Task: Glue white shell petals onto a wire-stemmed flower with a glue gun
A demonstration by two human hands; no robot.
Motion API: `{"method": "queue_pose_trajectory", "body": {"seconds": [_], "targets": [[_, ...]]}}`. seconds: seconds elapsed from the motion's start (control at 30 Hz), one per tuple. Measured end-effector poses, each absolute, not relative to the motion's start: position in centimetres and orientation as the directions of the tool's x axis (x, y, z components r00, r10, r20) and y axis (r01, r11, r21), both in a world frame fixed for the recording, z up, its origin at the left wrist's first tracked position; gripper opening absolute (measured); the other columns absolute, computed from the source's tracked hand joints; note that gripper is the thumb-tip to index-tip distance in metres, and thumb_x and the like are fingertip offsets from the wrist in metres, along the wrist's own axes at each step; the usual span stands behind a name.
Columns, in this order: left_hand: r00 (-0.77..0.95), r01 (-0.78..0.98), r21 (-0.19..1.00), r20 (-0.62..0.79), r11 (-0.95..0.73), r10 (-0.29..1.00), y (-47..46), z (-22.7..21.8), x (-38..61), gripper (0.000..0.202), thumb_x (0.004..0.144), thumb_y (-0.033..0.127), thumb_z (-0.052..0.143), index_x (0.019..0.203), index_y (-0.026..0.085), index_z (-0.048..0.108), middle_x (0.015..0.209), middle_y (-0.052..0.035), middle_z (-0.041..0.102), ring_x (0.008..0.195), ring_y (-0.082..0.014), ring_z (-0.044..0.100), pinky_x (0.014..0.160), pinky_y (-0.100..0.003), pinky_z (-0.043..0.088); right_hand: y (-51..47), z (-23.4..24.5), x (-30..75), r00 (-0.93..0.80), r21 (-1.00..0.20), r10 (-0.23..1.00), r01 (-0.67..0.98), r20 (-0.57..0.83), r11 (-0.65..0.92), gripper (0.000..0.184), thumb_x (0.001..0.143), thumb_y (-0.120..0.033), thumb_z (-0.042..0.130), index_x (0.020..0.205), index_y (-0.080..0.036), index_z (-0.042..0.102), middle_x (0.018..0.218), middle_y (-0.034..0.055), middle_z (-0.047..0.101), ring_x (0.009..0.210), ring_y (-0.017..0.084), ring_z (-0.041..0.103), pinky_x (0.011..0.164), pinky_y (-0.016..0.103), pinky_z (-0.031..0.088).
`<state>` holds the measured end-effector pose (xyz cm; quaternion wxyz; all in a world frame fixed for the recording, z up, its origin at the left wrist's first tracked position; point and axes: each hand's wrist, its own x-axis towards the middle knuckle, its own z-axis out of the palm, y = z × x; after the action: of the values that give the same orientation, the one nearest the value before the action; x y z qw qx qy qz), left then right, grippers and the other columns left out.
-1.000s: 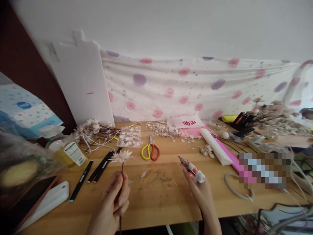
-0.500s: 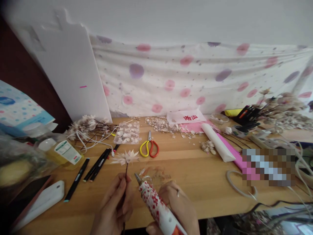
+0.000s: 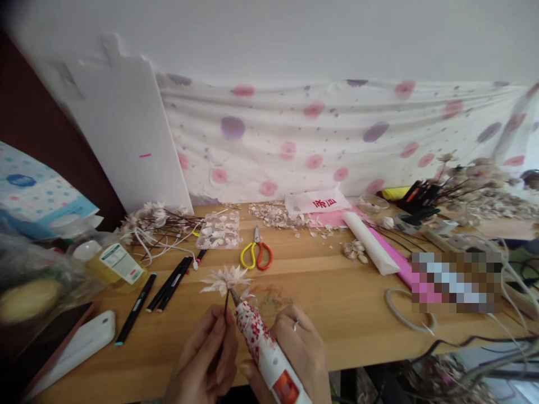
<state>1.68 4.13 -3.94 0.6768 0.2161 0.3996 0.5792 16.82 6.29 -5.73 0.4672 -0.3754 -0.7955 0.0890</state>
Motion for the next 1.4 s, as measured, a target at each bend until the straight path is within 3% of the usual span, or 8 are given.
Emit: {"method": "queue_pose_trajectory", "body": {"seconds": [0.27, 0.5, 0.7, 1.0, 1.4], "targets": [[0.009, -0.597, 0.760, -0.313, 0.257, 0.950, 4.1, -3.8, 1.7, 0.053, 0.065, 0.069, 0.077, 0.080, 0.020, 0.063, 0.040, 0.0103, 0.045, 0.035, -0.0022, 0.019, 0.037, -0.016, 0.013, 6.4, -6.0, 17.2, -0.320, -0.449, 0.668, 0.540, 0.672, 0.712, 0.034, 0.097, -0.048, 0.051, 0.075, -0.022, 0.045, 0.069, 0.0012, 0.049, 0.064, 0.018, 0.049, 0.056, 0.030, 0.037], [0.065, -0.628, 0.739, -0.261, 0.243, 0.963, 4.3, -4.3, 1.8, 0.047, 0.070, 0.065, 0.076, 0.079, 0.020, 0.063, 0.040, 0.0110, 0.043, 0.036, -0.0023, 0.015, 0.037, -0.017, 0.013, 6.3, -6.7, 17.7, -0.309, -0.494, 0.699, 0.529, 0.645, 0.690, 0.031, 0.095, -0.045, 0.054, 0.076, -0.022, 0.046, 0.072, 0.0016, 0.048, 0.065, 0.017, 0.048, 0.057, 0.030, 0.036], [0.069, -0.616, 0.736, -0.304, 0.281, 0.950, 4.4, -4.3, 1.6, 0.048, 0.069, 0.065, 0.077, 0.080, 0.021, 0.063, 0.041, 0.0106, 0.044, 0.035, -0.0024, 0.020, 0.037, -0.016, 0.015, 6.4, -6.9, 17.6, -0.259, -0.518, 0.697, 0.510, 0.669, 0.687, 0.035, 0.093, -0.049, 0.055, 0.075, -0.022, 0.044, 0.070, -0.0001, 0.044, 0.064, 0.017, 0.047, 0.056, 0.031, 0.033], [0.132, -0.653, 0.698, -0.275, 0.292, 0.952, 4.6, -4.5, 1.1, 0.045, 0.070, 0.063, 0.078, 0.079, 0.022, 0.059, 0.040, 0.0102, 0.047, 0.034, -0.0025, 0.016, 0.035, -0.016, 0.016, 7.0, -7.3, 17.8, -0.330, -0.442, 0.649, 0.519, 0.686, 0.731, 0.029, 0.092, -0.044, 0.056, 0.076, -0.023, 0.044, 0.067, -0.0008, 0.046, 0.061, 0.017, 0.047, 0.054, 0.029, 0.035], [0.066, -0.657, 0.714, -0.265, 0.242, 0.962, 4.7, -5.4, 1.0, 0.045, 0.071, 0.063, 0.077, 0.077, 0.020, 0.063, 0.039, 0.0108, 0.042, 0.034, -0.0027, 0.013, 0.034, -0.016, 0.014, 6.3, -6.7, 17.2, -0.317, -0.532, 0.715, 0.499, 0.622, 0.684, 0.026, 0.091, -0.041, 0.058, 0.077, -0.022, 0.047, 0.069, 0.0002, 0.049, 0.067, 0.018, 0.050, 0.058, 0.030, 0.038]]}}
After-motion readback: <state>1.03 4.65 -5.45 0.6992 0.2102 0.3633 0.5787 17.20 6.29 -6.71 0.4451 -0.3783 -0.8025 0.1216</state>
